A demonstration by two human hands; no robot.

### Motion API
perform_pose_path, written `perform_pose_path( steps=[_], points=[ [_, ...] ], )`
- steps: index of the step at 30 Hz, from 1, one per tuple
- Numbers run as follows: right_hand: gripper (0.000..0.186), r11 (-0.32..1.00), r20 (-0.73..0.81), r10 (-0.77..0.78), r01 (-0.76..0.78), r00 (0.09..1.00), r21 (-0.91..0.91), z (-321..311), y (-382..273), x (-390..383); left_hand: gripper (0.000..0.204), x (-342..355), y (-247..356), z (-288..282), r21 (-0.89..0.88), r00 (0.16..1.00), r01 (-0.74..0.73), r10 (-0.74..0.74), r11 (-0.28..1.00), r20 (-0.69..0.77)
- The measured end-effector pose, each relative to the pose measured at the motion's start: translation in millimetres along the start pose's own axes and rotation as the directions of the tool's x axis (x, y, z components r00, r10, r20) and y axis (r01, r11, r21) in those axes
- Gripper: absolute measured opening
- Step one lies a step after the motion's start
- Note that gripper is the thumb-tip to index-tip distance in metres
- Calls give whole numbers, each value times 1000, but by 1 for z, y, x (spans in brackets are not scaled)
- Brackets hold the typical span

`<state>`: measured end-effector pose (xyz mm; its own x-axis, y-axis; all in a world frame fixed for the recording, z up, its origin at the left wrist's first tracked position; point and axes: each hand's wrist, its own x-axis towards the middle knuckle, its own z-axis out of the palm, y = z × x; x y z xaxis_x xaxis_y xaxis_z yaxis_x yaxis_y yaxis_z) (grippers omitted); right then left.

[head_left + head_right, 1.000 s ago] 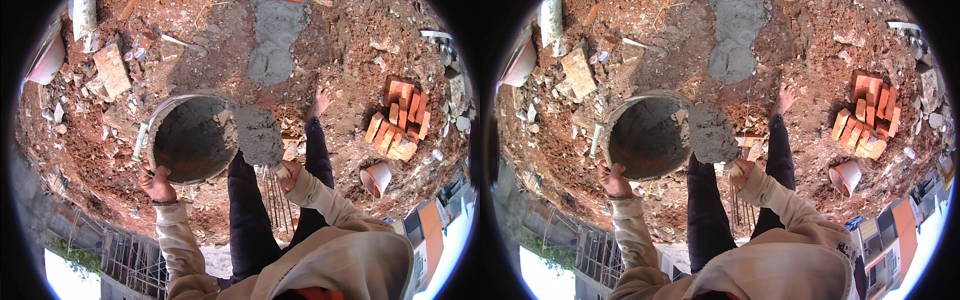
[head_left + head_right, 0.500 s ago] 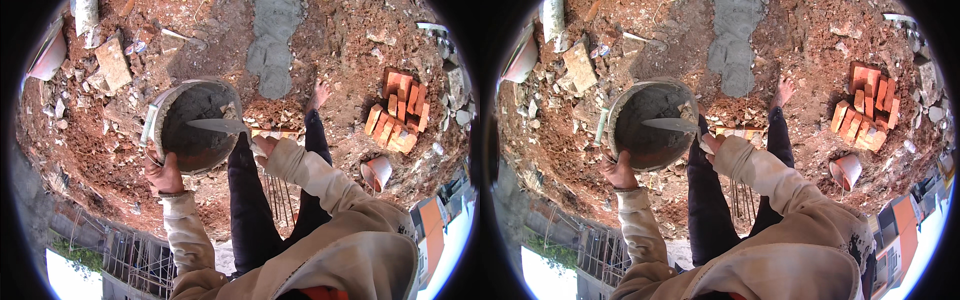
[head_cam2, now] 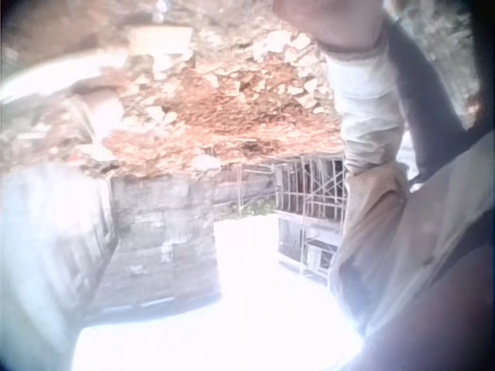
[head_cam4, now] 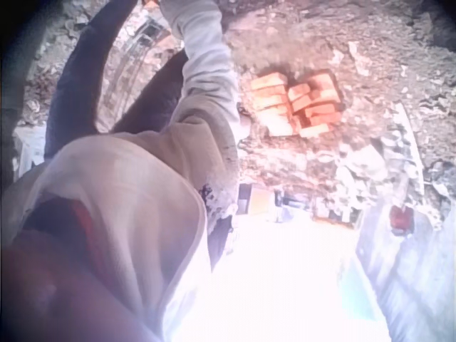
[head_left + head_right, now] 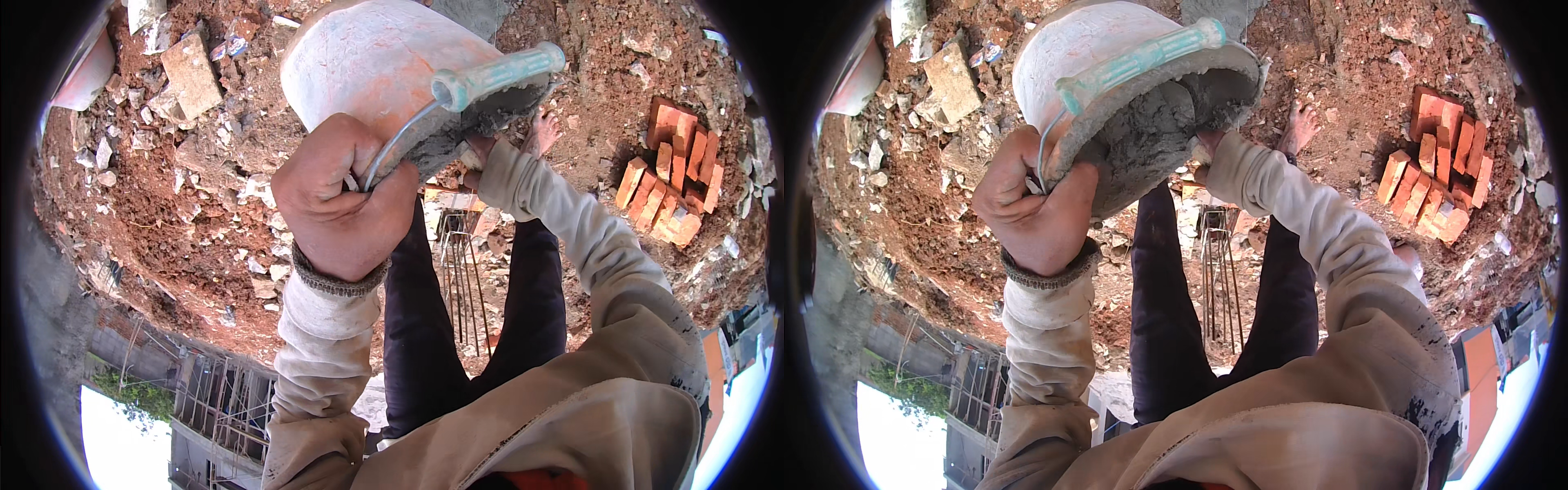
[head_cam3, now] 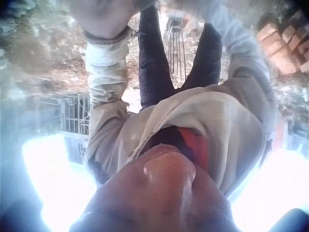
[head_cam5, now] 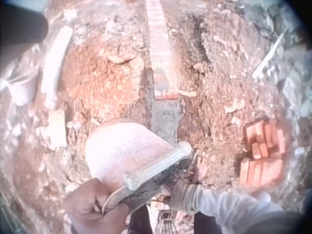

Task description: The person scoops cement from a bucket using a trowel and spreads it on the ground. They then place red bricks onto the cement, tapping them into position to form a straight line.

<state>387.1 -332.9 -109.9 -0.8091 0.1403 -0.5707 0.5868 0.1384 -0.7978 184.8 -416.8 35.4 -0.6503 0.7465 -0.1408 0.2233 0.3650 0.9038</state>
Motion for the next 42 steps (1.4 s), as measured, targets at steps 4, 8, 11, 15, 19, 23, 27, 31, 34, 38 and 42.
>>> perform_pose_path(
  steps=[4, 8, 11, 15, 19, 23, 27, 31, 34, 38, 42],
  points=[
    [49, 992, 139, 48, -64, 989, 111, 7, -39, -9, 18, 4, 27, -23, 43, 982, -94, 86, 995, 168],
    [53, 952, 161, -133, 81, 978, 295, 11, -57, -2, 21, 13, 45, -37, 40, 999, 12, -13, 999, 36],
    [60, 976, 133, -184, 165, 974, 141, -3, -85, 11, 19, 16, 54, -46, -41, 985, 132, -136, 990, -103],
    [63, 958, 37, -287, 288, 957, -16, -9, -89, 19, 18, 8, 37, -52, 43, 962, 97, -82, 994, -262],
    [65, 982, 159, -182, 188, 970, -20, -15, -85, -8, 14, 1, 7, -59, -150, 849, 242, -284, 959, -445],
    [57, 987, 178, -87, 109, 980, -115, -16, -88, -60, 17, -21, -50, -77, -283, 724, 323, -429, 903, -540],
    [48, 974, 253, 86, -135, 964, 181, 22, -62, -113, 22, -61, -92, -90, -210, 665, 467, -498, 859, -557],
    [52, 826, -95, 449, -372, 889, 424, 138, -7, -139, 21, -105, -129, -99, -202, 483, 612, -563, 765, -670],
    [49, 750, -396, 610, -662, 686, 8, 192, 48, -77, 16, -104, -114, -81, -310, 403, 603, -616, 735, -677],
    [47, 512, -189, 858, -824, 477, 243, 169, 95, -30, 23, -117, -115, -93, -473, 324, 562, -707, 679, -629],
    [48, 890, -320, 415, -306, 852, 339, 94, 89, -99, 20, -138, -116, -94, -399, 300, 632, -684, 665, -665]
  ],
)
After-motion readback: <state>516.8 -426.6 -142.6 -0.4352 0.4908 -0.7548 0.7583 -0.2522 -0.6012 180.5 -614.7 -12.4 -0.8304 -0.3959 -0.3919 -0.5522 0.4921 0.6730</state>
